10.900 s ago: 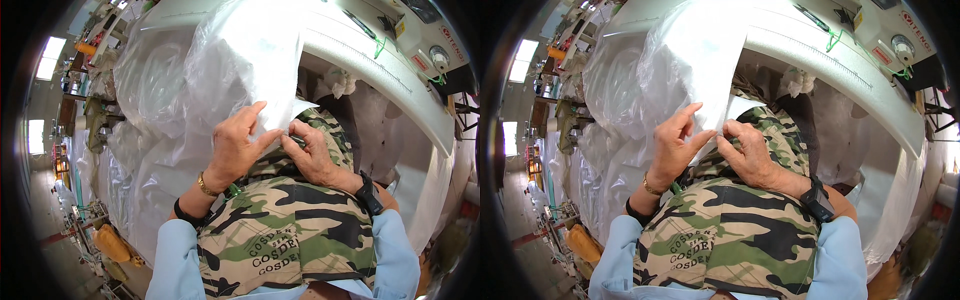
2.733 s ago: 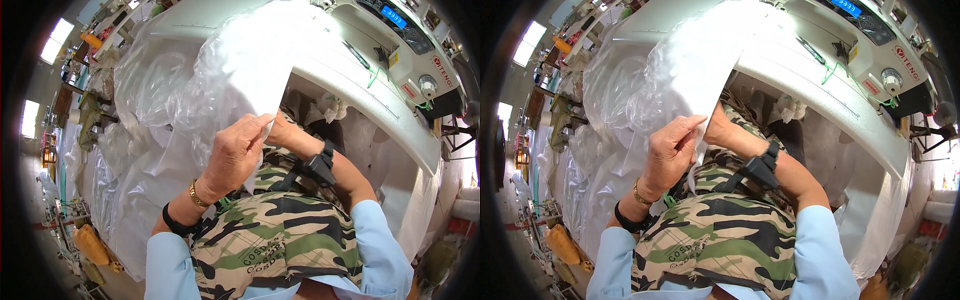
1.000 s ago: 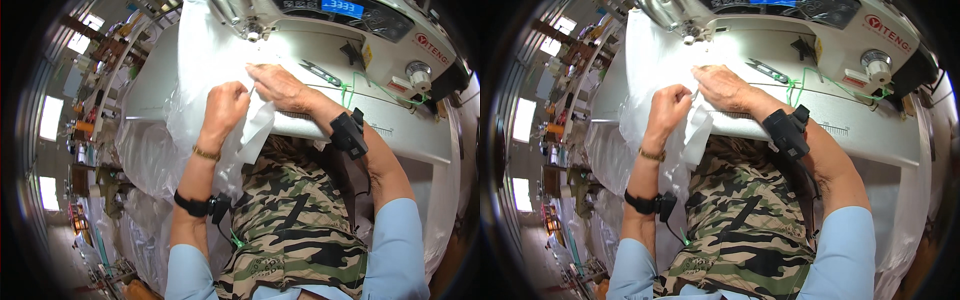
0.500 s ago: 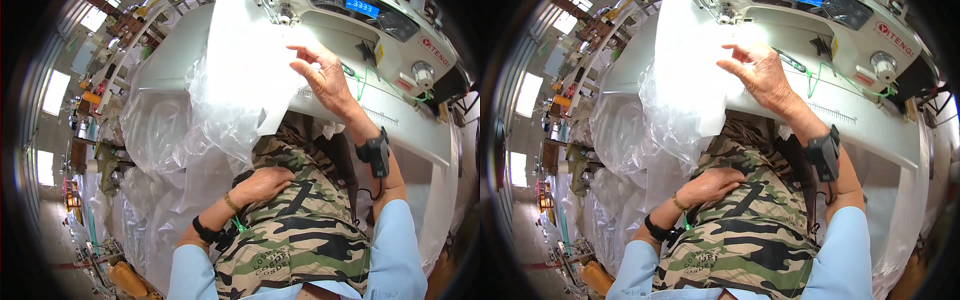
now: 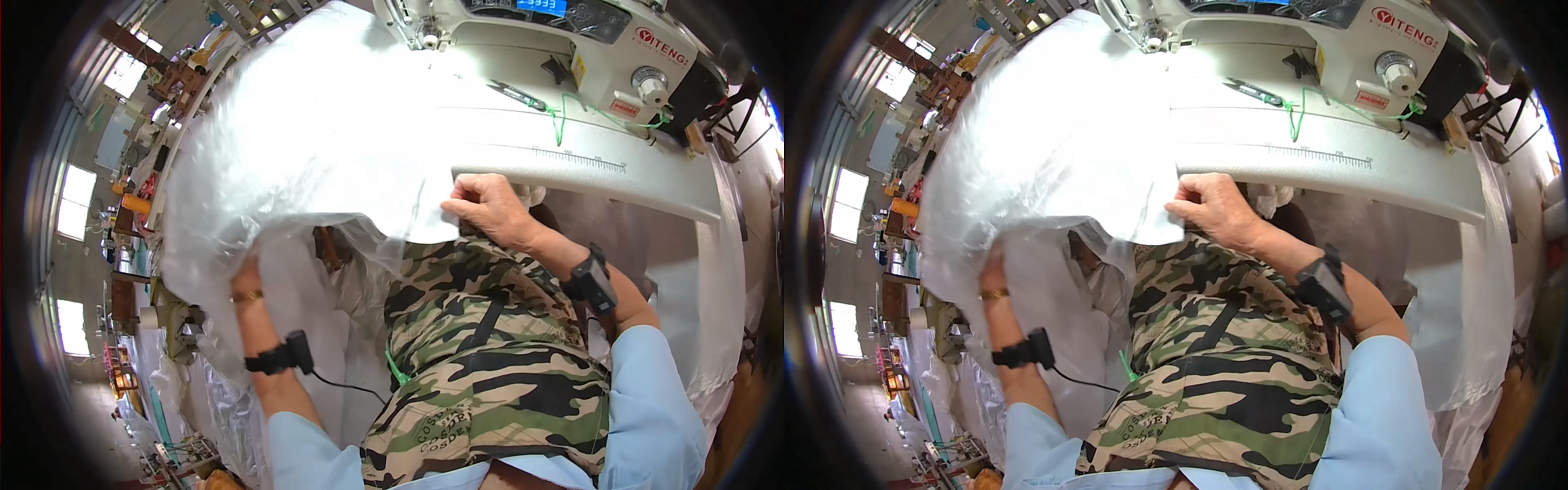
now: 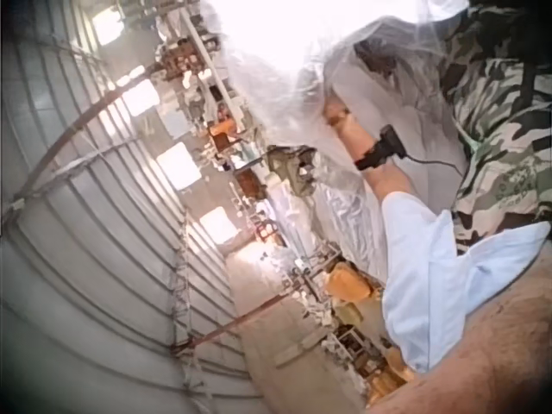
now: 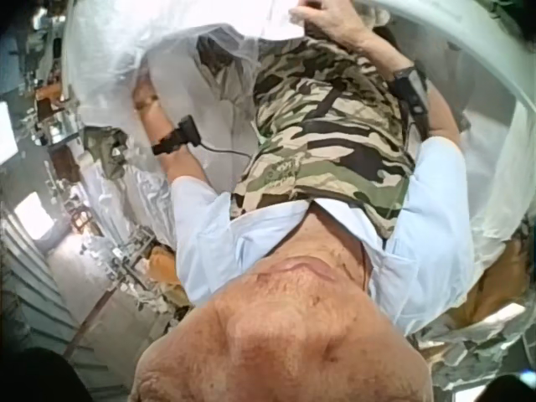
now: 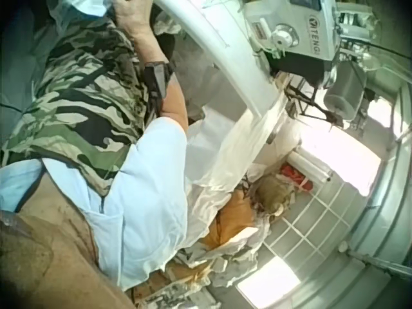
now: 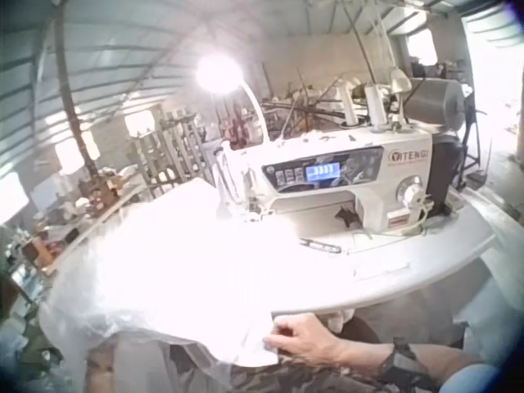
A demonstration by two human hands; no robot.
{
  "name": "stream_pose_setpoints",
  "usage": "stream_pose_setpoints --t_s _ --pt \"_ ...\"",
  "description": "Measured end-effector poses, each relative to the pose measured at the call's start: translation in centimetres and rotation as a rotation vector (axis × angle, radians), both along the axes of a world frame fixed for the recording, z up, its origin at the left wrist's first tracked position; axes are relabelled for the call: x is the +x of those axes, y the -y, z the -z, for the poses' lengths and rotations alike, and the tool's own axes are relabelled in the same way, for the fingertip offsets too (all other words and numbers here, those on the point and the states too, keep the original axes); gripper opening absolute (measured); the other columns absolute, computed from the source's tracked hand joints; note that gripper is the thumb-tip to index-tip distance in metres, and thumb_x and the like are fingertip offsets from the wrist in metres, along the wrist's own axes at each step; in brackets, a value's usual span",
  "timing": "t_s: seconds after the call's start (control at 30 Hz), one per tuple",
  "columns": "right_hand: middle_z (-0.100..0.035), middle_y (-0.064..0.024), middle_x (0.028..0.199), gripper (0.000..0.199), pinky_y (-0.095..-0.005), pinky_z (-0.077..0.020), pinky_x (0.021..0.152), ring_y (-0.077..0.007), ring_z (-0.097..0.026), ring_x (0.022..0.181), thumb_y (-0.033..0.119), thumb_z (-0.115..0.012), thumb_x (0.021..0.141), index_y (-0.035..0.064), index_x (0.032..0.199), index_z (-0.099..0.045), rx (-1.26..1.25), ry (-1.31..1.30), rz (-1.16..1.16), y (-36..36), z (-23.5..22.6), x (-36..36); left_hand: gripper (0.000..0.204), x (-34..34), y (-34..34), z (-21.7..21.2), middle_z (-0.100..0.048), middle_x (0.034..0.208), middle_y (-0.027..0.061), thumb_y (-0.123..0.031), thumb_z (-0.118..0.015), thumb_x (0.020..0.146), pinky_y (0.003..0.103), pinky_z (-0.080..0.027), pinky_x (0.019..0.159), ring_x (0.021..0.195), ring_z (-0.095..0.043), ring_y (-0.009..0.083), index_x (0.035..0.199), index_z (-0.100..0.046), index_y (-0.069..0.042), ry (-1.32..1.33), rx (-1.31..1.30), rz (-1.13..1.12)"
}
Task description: Sewing large white woven plastic sheets using an industrial sewing machine in a manufacturing environment.
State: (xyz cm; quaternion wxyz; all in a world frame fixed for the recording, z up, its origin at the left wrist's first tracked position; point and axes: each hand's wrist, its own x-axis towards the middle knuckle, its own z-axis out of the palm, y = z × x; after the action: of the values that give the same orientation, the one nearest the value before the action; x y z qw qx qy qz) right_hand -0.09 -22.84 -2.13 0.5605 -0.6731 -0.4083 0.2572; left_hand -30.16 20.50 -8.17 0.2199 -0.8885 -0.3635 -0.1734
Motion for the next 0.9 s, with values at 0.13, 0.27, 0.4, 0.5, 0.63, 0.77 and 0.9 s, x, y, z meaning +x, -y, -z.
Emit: stream_pose_setpoints --t_s 0.13,0.27,0.4,0.5,0.63,0.77,0.9 --pt "-0.055 -0.0007 0.067 0.021 -0.0273 -0.0449 0.059 -0.0073 -0.049 0.065 0.014 -0.071 0.087 0.001 0.077 -0.058 0.196 -0.102 0.087 -3.2 2.8 -2.6 0.048 0.5 -2.4 -6.5 -0.054 0.142 0.0139 -0.03 -0.068 0.088 0.052 -0.035 0.111 0.134 -0.047 0.031 0.132 -0.061 -0.011 -0.019 0.234 -0.065" --pt "-0.051 -0.0012 0.069 0.018 -0.0285 -0.0443 0.059 -0.0091 -0.048 0.064 0.011 -0.068 0.087 0.0026 0.082 -0.053 0.124 -0.179 0.173 -3.3 4.3 -3.5 0.049 1.2 3.6 -2.3 -0.052 0.146 0.0121 -0.032 -0.072 0.085 0.055 -0.03 0.114 0.139 -0.042 0.031 0.129 -0.064 -0.011 -0.373 -0.032 0.03" --pt "-0.05 0.0001 0.073 0.014 -0.0256 -0.0421 0.059 -0.0067 -0.047 0.066 0.007 -0.065 0.091 0.0033 0.092 -0.051 0.131 -0.035 0.194 -2.6 5.4 -4.0 0.02 3.0 16.3 -0.9 -0.07 0.086 0.0155 -0.026 -0.067 0.089 0.047 -0.054 0.074 0.083 -0.068 0.034 0.095 -0.07 -0.008 -0.44 -0.636 0.517" --pt "-0.051 -0.0026 0.074 0.012 -0.0266 -0.0429 0.059 -0.0089 -0.048 0.065 0.005 -0.061 0.094 0.0028 0.098 -0.05 0.149 0.147 0.19 -2.6 5.8 -4.0 0.014 4.9 25.8 -6.8 -0.069 0.081 0.012 -0.02 -0.069 0.088 0.045 -0.053 0.062 0.07 -0.066 0.0334 0.094 -0.068 -0.009 -0.566 -0.876 0.81" --pt "-0.053 -0.011 0.078 0.014 -0.0343 -0.0466 0.062 -0.0211 -0.055 0.067 0.006 -0.061 0.095 0.0017 0.104 -0.052 0.138 0.327 0.166 -2.5 5.6 -3.9 0.022 5.4 30.2 -17.1 -0.072 0.082 0.0075 -0.017 -0.072 0.087 0.039 -0.057 0.067 0.072 -0.07 0.0324 0.104 -0.07 -0.004 -0.077 -0.976 1.221" --pt "-0.059 -0.0181 0.086 0.018 -0.0408 -0.0506 0.067 -0.0327 -0.063 0.074 0.007 -0.061 0.093 0.0013 0.109 -0.054 0.138 0.378 0.145 -1.7 4.9 -3.7 0.059 9.7 25.7 -16.2 -0.062 0.129 0.0195 -0.022 -0.079 0.085 0.044 -0.048 0.102 0.121 -0.058 0.0363 0.134 -0.056 0.001 0.433 -0.133 0.68" --pt "-0.062 -0.0187 0.09 0.026 -0.0393 -0.0515 0.068 -0.0321 -0.065 0.077 0.008 -0.062 0.093 0.0012 0.116 -0.055 0.12 0.351 0.179 -0.8 4.4 -3.4 0.054 12.1 20.7 -11.5 -0.064 0.116 0.018 -0.024 -0.081 0.083 0.044 -0.044 0.1 0.113 -0.059 0.0308 0.124 -0.062 0.004 0.692 -0.508 0.254"
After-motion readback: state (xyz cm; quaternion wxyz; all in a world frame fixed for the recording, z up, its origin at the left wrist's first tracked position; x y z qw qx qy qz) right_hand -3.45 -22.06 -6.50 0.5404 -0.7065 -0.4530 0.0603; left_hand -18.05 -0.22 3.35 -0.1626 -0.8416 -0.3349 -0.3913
